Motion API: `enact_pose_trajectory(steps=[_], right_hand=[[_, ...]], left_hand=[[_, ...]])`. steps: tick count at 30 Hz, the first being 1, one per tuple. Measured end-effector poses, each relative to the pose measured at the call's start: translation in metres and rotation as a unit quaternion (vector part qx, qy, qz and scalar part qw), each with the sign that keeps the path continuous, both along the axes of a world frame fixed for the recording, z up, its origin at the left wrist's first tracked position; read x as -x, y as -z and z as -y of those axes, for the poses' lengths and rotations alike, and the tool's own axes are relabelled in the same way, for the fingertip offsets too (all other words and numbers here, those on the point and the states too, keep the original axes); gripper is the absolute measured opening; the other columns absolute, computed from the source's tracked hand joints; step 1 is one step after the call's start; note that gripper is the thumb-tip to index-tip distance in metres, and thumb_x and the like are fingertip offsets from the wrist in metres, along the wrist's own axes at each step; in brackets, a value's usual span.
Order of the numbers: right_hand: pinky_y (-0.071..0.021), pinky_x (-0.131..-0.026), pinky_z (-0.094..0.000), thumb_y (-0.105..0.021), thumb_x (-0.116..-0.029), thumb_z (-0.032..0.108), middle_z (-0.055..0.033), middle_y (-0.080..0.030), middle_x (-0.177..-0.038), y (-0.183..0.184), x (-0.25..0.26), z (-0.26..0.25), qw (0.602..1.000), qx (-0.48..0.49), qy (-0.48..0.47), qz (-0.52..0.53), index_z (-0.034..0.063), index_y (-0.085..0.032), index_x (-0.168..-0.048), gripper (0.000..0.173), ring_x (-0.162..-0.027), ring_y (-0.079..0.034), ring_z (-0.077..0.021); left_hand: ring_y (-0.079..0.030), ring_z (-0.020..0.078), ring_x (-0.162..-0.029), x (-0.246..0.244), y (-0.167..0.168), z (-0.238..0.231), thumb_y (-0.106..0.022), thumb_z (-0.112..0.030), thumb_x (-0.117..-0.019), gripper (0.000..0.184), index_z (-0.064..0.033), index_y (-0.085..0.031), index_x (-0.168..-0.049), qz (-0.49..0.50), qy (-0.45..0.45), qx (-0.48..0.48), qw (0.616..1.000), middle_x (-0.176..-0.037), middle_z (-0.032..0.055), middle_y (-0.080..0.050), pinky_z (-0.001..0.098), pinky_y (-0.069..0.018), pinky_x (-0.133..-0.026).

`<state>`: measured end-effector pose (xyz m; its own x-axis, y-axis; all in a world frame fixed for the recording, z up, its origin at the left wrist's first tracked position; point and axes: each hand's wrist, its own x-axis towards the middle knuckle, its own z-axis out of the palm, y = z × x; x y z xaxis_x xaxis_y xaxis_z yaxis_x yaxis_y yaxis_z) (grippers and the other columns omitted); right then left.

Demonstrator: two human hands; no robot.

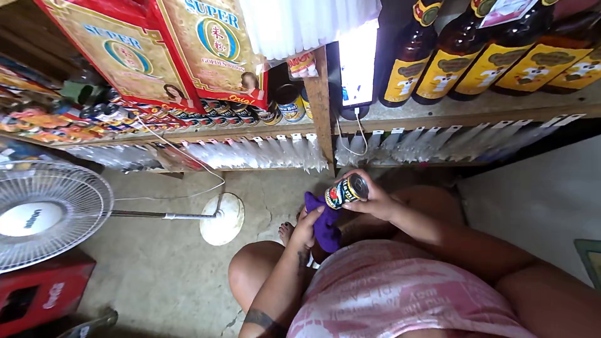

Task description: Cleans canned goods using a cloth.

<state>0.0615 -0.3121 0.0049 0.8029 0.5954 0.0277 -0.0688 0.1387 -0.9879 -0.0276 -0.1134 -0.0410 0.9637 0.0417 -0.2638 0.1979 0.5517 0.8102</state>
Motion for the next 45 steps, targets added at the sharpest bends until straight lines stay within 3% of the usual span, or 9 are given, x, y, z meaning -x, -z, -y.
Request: enact_pose_trajectory(steps=[4,8,13,18,25,33,39,42,45], right_hand=[[-0.053,-0.103,-0.0303,-0.079,-0.0773,0.009,-0.0074,-0.058,-0.131,0.004,0.002,0.002,0.999,-0.036,-0.03,-0.004,-0.0012,-0.038,-0.133,0.07,-0.12,-0.061,-0.0119],[-0.0517,-0.104,-0.0316,-0.078,-0.0785,0.008,-0.0048,-0.058,-0.132,0.009,0.009,0.001,0.994,-0.079,-0.06,0.036,0.0028,-0.039,-0.131,0.066,-0.123,-0.059,-0.0118],[-0.0501,-0.107,-0.0336,-0.077,-0.0802,0.007,-0.005,-0.058,-0.133,0.011,0.015,-0.003,0.99,-0.107,-0.061,0.073,0.0043,-0.04,-0.132,0.063,-0.125,-0.058,-0.0135],[-0.0516,-0.104,-0.0305,-0.078,-0.0781,0.008,-0.0092,-0.058,-0.132,0.009,0.011,-0.005,0.996,-0.061,-0.015,0.061,-0.0041,-0.038,-0.133,0.068,-0.121,-0.06,-0.0122],[-0.0542,-0.099,-0.0268,-0.079,-0.0761,0.007,-0.0108,-0.06,-0.127,-0.003,0.003,-0.003,0.999,0.033,0.021,-0.019,-0.0037,-0.039,-0.135,0.072,-0.115,-0.063,-0.0104],[-0.0548,-0.097,-0.0256,-0.077,-0.0743,0.003,-0.0082,-0.056,-0.127,-0.01,0.01,-0.002,0.994,0.019,0.022,-0.108,-0.0016,-0.033,-0.142,0.08,-0.113,-0.062,-0.0086],[-0.054,-0.099,-0.0281,-0.077,-0.0739,0.001,-0.0055,-0.059,-0.126,0.0,0.022,-0.005,0.997,-0.061,-0.01,-0.055,-0.0009,-0.038,-0.132,0.07,-0.116,-0.062,-0.0102],[-0.051,-0.105,-0.0318,-0.077,-0.0765,0.003,-0.0082,-0.058,-0.131,0.011,0.022,-0.005,0.996,-0.082,-0.022,0.003,-0.0025,-0.039,-0.131,0.067,-0.122,-0.059,-0.0132],[-0.0501,-0.107,-0.0327,-0.078,-0.0782,0.005,-0.0111,-0.06,-0.131,0.017,0.019,-0.005,0.997,-0.065,-0.017,0.038,-0.0048,-0.041,-0.131,0.065,-0.123,-0.06,-0.0143]], left_hand=[[-0.073,0.0102,-0.086,0.0,-0.002,0.0,-0.083,-0.039,-0.077,0.06,-0.0055,-0.054,-0.118,-0.027,-0.032,0.04,0.998,-0.093,0.003,-0.074,0.0301,-0.0614,-0.079],[-0.073,0.0097,-0.086,-0.002,-0.001,0.002,-0.081,-0.038,-0.0805,0.056,-0.0045,-0.055,-0.117,-0.015,-0.038,0.029,0.999,-0.093,0.0029,-0.074,0.0301,-0.0613,-0.08],[-0.073,0.01,-0.089,-0.004,0.002,0.005,-0.067,-0.02,-0.0927,0.034,-0.0019,-0.053,-0.118,0.035,-0.013,-0.06,0.997,-0.095,0.0017,-0.074,0.0321,-0.0611,-0.084],[-0.071,0.0072,-0.09,-0.005,0.003,0.004,-0.063,-0.006,-0.0922,0.03,-0.0005,-0.053,-0.12,0.062,0.037,-0.124,0.99,-0.097,-0.0017,-0.073,0.0307,-0.0601,-0.086],[-0.072,0.0098,-0.088,-0.003,0.002,-0.001,-0.072,-0.022,-0.0897,0.041,-0.0022,-0.053,-0.12,0.024,0.03,-0.052,0.998,-0.096,0.0011,-0.074,0.0317,-0.0609,-0.083],[-0.072,0.0093,-0.086,-0.002,0.001,0.003,-0.078,-0.034,-0.0837,0.053,-0.0045,-0.052,-0.12,-0.009,-0.035,0.006,0.999,-0.094,0.0015,-0.073,0.0298,-0.0611,-0.08],[-0.072,0.0103,-0.09,-0.005,0.004,0.005,-0.066,-0.02,-0.0939,0.038,0.0005,-0.051,-0.122,0.024,-0.038,-0.053,0.998,-0.097,0.003,-0.073,0.0318,-0.0608,-0.085],[-0.072,0.0082,-0.09,-0.008,0.005,0.005,-0.063,-0.009,-0.0946,0.025,-0.001,-0.056,-0.117,0.069,-0.02,-0.111,0.991,-0.097,-0.0005,-0.074,0.0311,-0.0604,-0.086],[-0.071,0.0073,-0.092,-0.008,0.011,0.003,-0.063,-0.005,-0.0928,0.028,0.001,-0.054,-0.119,0.098,0.02,-0.152,0.983,-0.099,-0.0013,-0.073,0.0315,-0.0597,-0.088]])
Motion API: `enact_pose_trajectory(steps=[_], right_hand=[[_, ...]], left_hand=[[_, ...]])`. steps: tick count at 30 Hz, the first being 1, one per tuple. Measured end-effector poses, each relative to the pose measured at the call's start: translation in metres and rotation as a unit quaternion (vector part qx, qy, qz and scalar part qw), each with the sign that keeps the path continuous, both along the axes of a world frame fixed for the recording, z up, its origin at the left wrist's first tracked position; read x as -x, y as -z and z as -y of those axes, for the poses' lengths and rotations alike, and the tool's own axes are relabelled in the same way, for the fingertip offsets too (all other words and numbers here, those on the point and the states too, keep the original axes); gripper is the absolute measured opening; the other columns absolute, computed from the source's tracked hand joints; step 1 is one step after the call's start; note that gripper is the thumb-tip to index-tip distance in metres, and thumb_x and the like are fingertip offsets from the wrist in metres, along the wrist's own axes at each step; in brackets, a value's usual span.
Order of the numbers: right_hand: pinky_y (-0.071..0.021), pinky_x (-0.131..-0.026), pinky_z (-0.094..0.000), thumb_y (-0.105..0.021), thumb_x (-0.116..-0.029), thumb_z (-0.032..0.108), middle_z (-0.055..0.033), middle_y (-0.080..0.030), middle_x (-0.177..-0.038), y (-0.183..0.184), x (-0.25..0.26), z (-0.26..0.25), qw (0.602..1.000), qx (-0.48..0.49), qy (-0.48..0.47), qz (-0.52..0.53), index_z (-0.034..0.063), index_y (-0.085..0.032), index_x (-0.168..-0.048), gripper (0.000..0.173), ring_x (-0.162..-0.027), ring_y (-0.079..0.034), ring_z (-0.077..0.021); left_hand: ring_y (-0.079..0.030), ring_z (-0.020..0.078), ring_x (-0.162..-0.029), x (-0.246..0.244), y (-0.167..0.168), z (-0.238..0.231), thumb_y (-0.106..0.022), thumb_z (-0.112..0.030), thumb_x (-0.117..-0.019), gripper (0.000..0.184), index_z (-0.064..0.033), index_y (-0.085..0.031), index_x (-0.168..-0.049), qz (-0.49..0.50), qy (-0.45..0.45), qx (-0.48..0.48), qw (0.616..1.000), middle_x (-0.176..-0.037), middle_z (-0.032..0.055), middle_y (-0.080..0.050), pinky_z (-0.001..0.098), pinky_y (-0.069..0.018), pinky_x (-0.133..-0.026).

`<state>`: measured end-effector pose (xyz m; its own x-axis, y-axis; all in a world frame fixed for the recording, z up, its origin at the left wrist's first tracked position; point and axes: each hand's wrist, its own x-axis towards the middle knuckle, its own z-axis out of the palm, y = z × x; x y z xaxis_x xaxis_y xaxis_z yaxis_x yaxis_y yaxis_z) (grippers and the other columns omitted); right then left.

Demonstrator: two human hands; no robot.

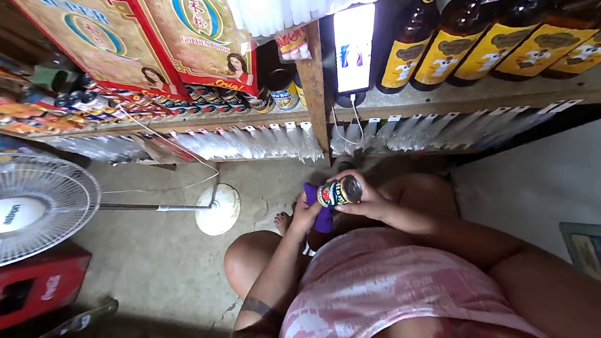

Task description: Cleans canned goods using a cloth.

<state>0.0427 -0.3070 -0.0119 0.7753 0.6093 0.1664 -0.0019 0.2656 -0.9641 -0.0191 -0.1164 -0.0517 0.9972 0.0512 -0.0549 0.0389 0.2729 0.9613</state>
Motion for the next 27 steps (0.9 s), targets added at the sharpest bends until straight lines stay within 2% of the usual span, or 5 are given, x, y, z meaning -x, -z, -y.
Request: enact_pose_trajectory(steps=[5,8,16,22,27], right_hand=[[-0.0546,-0.1,-0.0307,-0.078,-0.0785,0.007,-0.0116,-0.062,-0.126,-0.002,-0.009,-0.001,0.998,0.053,0.029,-0.019,-0.0051,-0.044,-0.131,0.063,-0.114,-0.064,-0.0128],[-0.0555,-0.098,-0.0308,-0.079,-0.0784,0.009,-0.0104,-0.062,-0.124,-0.001,-0.017,0.0,0.998,0.045,0.034,-0.037,-0.0035,-0.042,-0.132,0.066,-0.112,-0.065,-0.0125],[-0.0551,-0.099,-0.0311,-0.079,-0.0778,0.008,-0.0089,-0.061,-0.127,0.0,-0.02,0.005,0.996,0.044,-0.007,-0.071,0.0003,-0.041,-0.134,0.068,-0.114,-0.064,-0.0129],[-0.0499,-0.106,-0.0321,-0.077,-0.075,0.001,-0.0116,-0.061,-0.131,0.004,-0.027,-0.002,0.998,0.021,-0.061,-0.006,-0.0052,-0.045,-0.127,0.062,-0.121,-0.06,-0.0133],[-0.0501,-0.107,-0.0354,-0.08,-0.0785,0.008,-0.0117,-0.061,-0.131,0.012,-0.041,-0.029,0.993,-0.065,-0.083,0.058,-0.0045,-0.047,-0.128,0.061,-0.123,-0.06,-0.0152]], left_hand=[[-0.071,0.0081,-0.092,0.0,0.002,-0.005,-0.063,-0.007,-0.0932,0.031,0.0041,-0.053,-0.121,-0.015,0.042,-0.033,0.998,-0.1,0.0005,-0.072,0.032,-0.0597,-0.088],[-0.072,0.0094,-0.091,0.002,-0.001,-0.007,-0.067,-0.016,-0.0938,0.034,0.0004,-0.053,-0.12,-0.037,0.032,0.031,0.998,-0.098,0.0001,-0.074,0.0328,-0.0604,-0.086],[-0.072,0.0088,-0.086,0.006,-0.009,-0.008,-0.082,-0.039,-0.0794,0.055,-0.0068,-0.056,-0.115,-0.084,-0.057,0.16,0.982,-0.092,0.0006,-0.074,0.0297,-0.0613,-0.079],[-0.072,0.0087,-0.085,-0.001,-0.017,-0.01,-0.062,-0.025,-0.0944,0.029,-0.0048,-0.056,-0.114,-0.083,-0.098,0.105,0.986,-0.09,0.0008,-0.074,0.0296,-0.0614,-0.079],[-0.071,0.0109,-0.091,-0.013,-0.023,-0.018,-0.057,-0.012,-0.0982,0.024,0.0006,-0.054,-0.118,0.011,-0.138,-0.039,0.99,-0.097,0.0019,-0.073,0.0339,-0.0606,-0.086]])
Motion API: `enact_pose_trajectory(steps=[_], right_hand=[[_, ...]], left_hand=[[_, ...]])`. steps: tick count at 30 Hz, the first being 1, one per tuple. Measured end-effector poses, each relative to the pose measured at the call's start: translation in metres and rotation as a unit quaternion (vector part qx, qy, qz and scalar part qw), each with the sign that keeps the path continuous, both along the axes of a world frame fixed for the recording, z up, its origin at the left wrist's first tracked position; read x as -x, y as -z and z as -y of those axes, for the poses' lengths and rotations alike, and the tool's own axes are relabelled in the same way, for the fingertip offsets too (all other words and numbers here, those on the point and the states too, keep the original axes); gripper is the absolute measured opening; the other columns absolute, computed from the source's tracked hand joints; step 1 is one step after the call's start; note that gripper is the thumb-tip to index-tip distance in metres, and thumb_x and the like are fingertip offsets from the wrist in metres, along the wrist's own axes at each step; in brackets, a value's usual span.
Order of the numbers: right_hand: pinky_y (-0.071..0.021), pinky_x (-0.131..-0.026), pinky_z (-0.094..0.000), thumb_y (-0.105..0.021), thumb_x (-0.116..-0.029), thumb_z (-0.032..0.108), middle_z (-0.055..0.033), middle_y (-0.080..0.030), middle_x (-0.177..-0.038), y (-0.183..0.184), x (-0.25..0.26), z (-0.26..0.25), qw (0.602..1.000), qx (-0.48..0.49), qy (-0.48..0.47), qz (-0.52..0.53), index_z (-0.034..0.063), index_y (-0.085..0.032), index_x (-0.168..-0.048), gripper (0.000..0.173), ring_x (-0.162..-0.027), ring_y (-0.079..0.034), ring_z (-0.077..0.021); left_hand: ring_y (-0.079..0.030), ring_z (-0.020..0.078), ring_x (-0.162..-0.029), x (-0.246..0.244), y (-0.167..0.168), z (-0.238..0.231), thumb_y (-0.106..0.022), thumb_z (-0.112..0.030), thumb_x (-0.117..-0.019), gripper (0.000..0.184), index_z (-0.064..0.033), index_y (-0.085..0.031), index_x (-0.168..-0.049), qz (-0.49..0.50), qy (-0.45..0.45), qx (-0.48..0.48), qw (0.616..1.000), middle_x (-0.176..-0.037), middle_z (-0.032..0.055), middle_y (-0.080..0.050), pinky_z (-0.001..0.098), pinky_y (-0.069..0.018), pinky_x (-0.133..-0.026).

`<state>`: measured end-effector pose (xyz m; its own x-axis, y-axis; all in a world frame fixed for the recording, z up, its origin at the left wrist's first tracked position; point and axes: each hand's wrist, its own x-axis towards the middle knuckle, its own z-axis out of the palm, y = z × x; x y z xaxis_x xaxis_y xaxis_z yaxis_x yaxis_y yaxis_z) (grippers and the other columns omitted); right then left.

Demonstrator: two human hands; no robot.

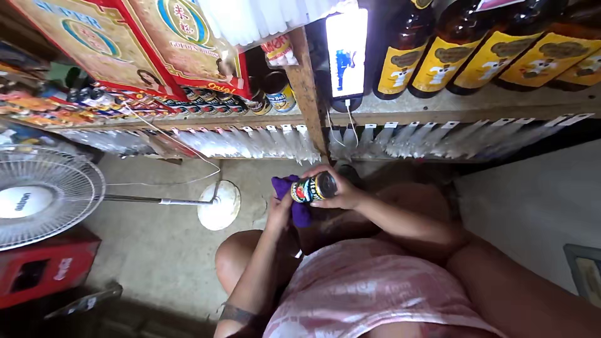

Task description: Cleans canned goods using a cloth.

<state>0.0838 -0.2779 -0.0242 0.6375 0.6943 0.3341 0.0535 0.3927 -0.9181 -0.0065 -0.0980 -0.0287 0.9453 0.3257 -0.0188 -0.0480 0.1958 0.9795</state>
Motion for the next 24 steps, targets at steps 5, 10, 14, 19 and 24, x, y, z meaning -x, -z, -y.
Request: enact_pose_trajectory(steps=[5,10,14,19,24], right_hand=[[-0.0551,-0.099,-0.0378,-0.08,-0.0814,0.012,-0.0073,-0.065,-0.127,0.004,-0.011,-0.021,0.989,-0.117,0.059,-0.07,0.0034,-0.048,-0.129,0.058,-0.115,-0.064,-0.0165],[-0.0537,-0.1,-0.0355,-0.084,-0.0788,0.018,-0.0039,-0.066,-0.123,0.009,-0.021,-0.004,0.975,-0.114,0.046,-0.184,0.0096,-0.043,-0.131,0.067,-0.116,-0.064,-0.0157],[-0.0547,-0.099,-0.0393,-0.087,-0.0755,0.02,-0.0054,-0.067,-0.122,0.012,-0.031,0.009,0.963,-0.151,-0.002,-0.221,0.0133,-0.047,-0.131,0.068,-0.115,-0.065,-0.0195],[-0.054,-0.101,-0.0406,-0.086,-0.078,0.021,-0.0017,-0.068,-0.127,0.016,-0.041,0.023,0.959,-0.236,-0.036,-0.15,0.0278,-0.057,-0.129,0.059,-0.12,-0.063,-0.02],[-0.0541,-0.101,-0.0408,-0.087,-0.0778,0.022,-0.0024,-0.067,-0.128,0.012,-0.046,0.029,0.946,-0.279,-0.011,-0.167,0.0286,-0.058,-0.129,0.059,-0.121,-0.063,-0.0207]], left_hand=[[-0.071,0.0096,-0.088,-0.005,-0.02,-0.004,-0.06,-0.008,-0.0962,0.02,-0.0007,-0.057,-0.115,0.038,0.002,-0.112,0.993,-0.095,-0.001,-0.073,0.0324,-0.0607,-0.083],[-0.071,0.0122,-0.093,-0.009,-0.033,0.0,-0.065,-0.012,-0.0957,0.022,-0.0014,-0.06,-0.115,0.049,0.025,-0.13,0.99,-0.1,0.0015,-0.074,0.0349,-0.0601,-0.087],[-0.072,0.0109,-0.088,-0.018,-0.049,0.017,-0.065,-0.014,-0.0955,0.019,-0.0067,-0.063,-0.113,0.05,0.002,-0.138,0.989,-0.095,-0.0007,-0.075,0.033,-0.0611,-0.082],[-0.07,0.0071,-0.092,-0.033,-0.045,0.031,-0.067,-0.014,-0.0931,0.027,-0.0025,-0.064,-0.117,0.086,0.011,-0.309,0.947,-0.102,0.0006,-0.073,0.0298,-0.0602,-0.084],[-0.069,0.01,-0.094,-0.036,-0.053,0.038,-0.067,-0.025,-0.0956,0.03,-0.002,-0.068,-0.114,0.082,0.071,-0.394,0.913,-0.105,0.006,-0.072,0.0326,-0.0598,-0.085]])
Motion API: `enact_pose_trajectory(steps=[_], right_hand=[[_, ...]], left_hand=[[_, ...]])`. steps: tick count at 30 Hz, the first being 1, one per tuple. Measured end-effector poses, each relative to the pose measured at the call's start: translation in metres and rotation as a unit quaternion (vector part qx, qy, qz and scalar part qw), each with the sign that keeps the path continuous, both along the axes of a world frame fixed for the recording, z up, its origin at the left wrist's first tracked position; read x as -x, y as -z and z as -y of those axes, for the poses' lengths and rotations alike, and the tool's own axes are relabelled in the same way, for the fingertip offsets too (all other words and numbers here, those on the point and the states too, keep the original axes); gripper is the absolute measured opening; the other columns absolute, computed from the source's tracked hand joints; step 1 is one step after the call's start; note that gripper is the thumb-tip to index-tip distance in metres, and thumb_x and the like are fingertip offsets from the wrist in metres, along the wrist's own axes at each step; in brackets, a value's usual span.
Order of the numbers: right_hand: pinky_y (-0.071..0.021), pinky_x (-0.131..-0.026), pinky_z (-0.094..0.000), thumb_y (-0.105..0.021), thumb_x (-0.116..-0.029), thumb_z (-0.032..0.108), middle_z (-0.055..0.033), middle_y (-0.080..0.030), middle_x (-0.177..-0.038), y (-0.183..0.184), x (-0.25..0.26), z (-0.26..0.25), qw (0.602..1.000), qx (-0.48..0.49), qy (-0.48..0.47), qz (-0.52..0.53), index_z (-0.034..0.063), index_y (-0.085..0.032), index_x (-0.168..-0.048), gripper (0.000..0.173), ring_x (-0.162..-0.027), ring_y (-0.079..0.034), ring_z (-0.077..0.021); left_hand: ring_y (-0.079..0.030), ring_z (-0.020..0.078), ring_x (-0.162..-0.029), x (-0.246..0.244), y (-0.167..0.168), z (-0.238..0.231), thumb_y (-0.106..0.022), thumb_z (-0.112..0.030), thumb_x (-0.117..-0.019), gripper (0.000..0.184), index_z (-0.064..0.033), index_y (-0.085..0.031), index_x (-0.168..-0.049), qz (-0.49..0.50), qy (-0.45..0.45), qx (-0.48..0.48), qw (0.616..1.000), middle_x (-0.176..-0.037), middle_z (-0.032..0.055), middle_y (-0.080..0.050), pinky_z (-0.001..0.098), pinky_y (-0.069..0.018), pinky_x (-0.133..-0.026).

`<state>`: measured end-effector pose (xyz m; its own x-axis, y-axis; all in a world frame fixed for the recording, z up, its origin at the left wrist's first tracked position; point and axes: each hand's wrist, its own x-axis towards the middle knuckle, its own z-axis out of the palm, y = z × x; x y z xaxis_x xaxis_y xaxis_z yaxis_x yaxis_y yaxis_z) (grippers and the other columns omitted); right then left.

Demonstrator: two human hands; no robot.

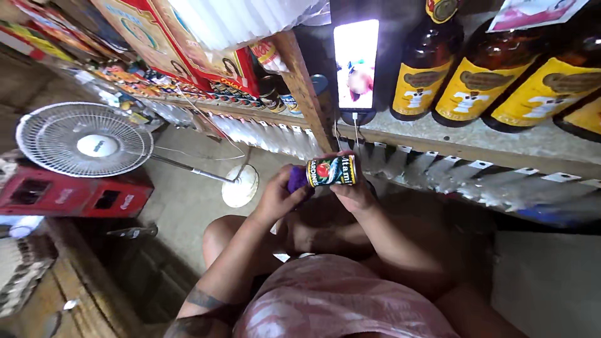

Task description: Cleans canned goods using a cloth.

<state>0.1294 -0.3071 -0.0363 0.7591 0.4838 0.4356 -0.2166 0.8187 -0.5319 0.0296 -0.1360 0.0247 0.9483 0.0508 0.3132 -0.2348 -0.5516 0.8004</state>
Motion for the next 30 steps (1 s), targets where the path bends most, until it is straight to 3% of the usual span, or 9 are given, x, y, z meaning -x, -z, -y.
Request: enact_pose_trajectory(steps=[2,6,9,11,15,18,20,27,30], right_hand=[[-0.0561,-0.097,-0.0406,-0.088,-0.0765,0.024,-0.0031,-0.068,-0.126,0.0,-0.001,0.001,1.0,0.007,0.003,-0.018,0.0278,-0.057,-0.129,0.061,-0.118,-0.064,-0.0209],[-0.0579,-0.093,-0.0357,-0.089,-0.0737,0.029,0.0035,-0.07,-0.12,-0.009,-0.001,0.006,0.998,0.025,-0.022,-0.055,0.0284,-0.056,-0.13,0.065,-0.109,-0.068,-0.0136],[-0.0588,-0.092,-0.0354,-0.089,-0.0738,0.028,0.0051,-0.072,-0.114,-0.011,0.0,0.008,0.997,0.017,-0.047,-0.058,0.0257,-0.059,-0.126,0.06,-0.105,-0.069,-0.0112],[-0.0578,-0.094,-0.0364,-0.087,-0.0753,0.026,0.0047,-0.071,-0.118,-0.009,-0.001,0.008,0.998,0.001,-0.061,-0.03,0.028,-0.058,-0.128,0.06,-0.11,-0.067,-0.0121],[-0.0565,-0.096,-0.0398,-0.088,-0.0752,0.022,-0.0004,-0.069,-0.124,-0.001,-0.002,0.004,0.996,-0.033,-0.076,-0.011,0.0294,-0.059,-0.128,0.061,-0.115,-0.066,-0.0181],[-0.0574,-0.094,-0.0392,-0.087,-0.0742,0.019,-0.0019,-0.07,-0.123,0.0,-0.001,0.001,0.996,-0.043,-0.068,-0.035,0.0282,-0.06,-0.126,0.059,-0.112,-0.068,-0.0183],[-0.0572,-0.094,-0.0385,-0.086,-0.0747,0.02,-0.0012,-0.07,-0.121,0.0,-0.002,0.001,0.997,-0.023,-0.06,-0.044,0.0269,-0.06,-0.125,0.057,-0.111,-0.067,-0.0171],[-0.0593,-0.091,-0.0382,-0.089,-0.0711,0.022,-0.0008,-0.071,-0.114,-0.003,-0.001,0.003,0.992,0.04,-0.064,-0.1,0.0178,-0.053,-0.125,0.066,-0.104,-0.07,-0.0162],[-0.0594,-0.09,-0.0381,-0.089,-0.072,0.022,-0.0002,-0.071,-0.115,0.002,-0.003,0.002,0.993,0.023,-0.088,-0.073,0.0208,-0.056,-0.124,0.061,-0.106,-0.069,-0.016]], left_hand=[[-0.069,0.0087,-0.093,0.002,-0.007,0.0,-0.067,-0.024,-0.0953,0.028,-0.0022,-0.068,-0.113,-0.015,0.019,0.007,1.0,-0.103,0.0043,-0.072,0.031,-0.0596,-0.085],[-0.07,0.0077,-0.095,0.01,-0.025,0.004,-0.067,-0.02,-0.0956,0.023,-0.0071,-0.069,-0.115,-0.029,0.062,0.1,0.993,-0.105,-0.0006,-0.074,0.0304,-0.0596,-0.087],[-0.071,0.0073,-0.092,0.011,-0.031,0.009,-0.068,-0.019,-0.0956,0.024,-0.0071,-0.068,-0.116,0.002,0.045,0.12,0.992,-0.102,-0.0016,-0.075,0.0299,-0.0602,-0.085],[-0.071,0.0077,-0.092,0.009,-0.029,0.011,-0.067,-0.016,-0.0951,0.023,-0.0071,-0.067,-0.117,0.036,0.015,0.113,0.993,-0.102,-0.0014,-0.075,0.0303,-0.0604,-0.084],[-0.069,0.0112,-0.098,0.003,-0.014,0.008,-0.068,-0.022,-0.0953,0.03,-0.0027,-0.066,-0.117,0.115,-0.019,-0.028,0.993,-0.108,0.0065,-0.071,0.0334,-0.0596,-0.088],[-0.069,0.0162,-0.097,0.004,-0.006,0.007,-0.068,-0.029,-0.0942,0.033,-0.0024,-0.069,-0.115,0.103,-0.042,-0.14,0.984,-0.104,0.011,-0.071,0.038,-0.0587,-0.088],[-0.069,0.0171,-0.098,0.006,-0.002,0.005,-0.067,-0.03,-0.0942,0.033,-0.0029,-0.07,-0.114,0.087,-0.038,-0.167,0.981,-0.104,0.011,-0.072,0.0392,-0.0581,-0.089],[-0.068,0.0108,-0.099,0.005,-0.004,0.005,-0.068,-0.02,-0.0949,0.026,-0.001,-0.068,-0.113,0.114,0.01,0.005,0.993,-0.104,0.0064,-0.071,0.0321,-0.0583,-0.089],[-0.068,0.0113,-0.097,0.0,0.003,0.001,-0.068,-0.022,-0.0947,0.027,-0.0026,-0.068,-0.114,0.139,-0.028,-0.036,0.989,-0.104,0.0069,-0.07,0.032,-0.0586,-0.087]])
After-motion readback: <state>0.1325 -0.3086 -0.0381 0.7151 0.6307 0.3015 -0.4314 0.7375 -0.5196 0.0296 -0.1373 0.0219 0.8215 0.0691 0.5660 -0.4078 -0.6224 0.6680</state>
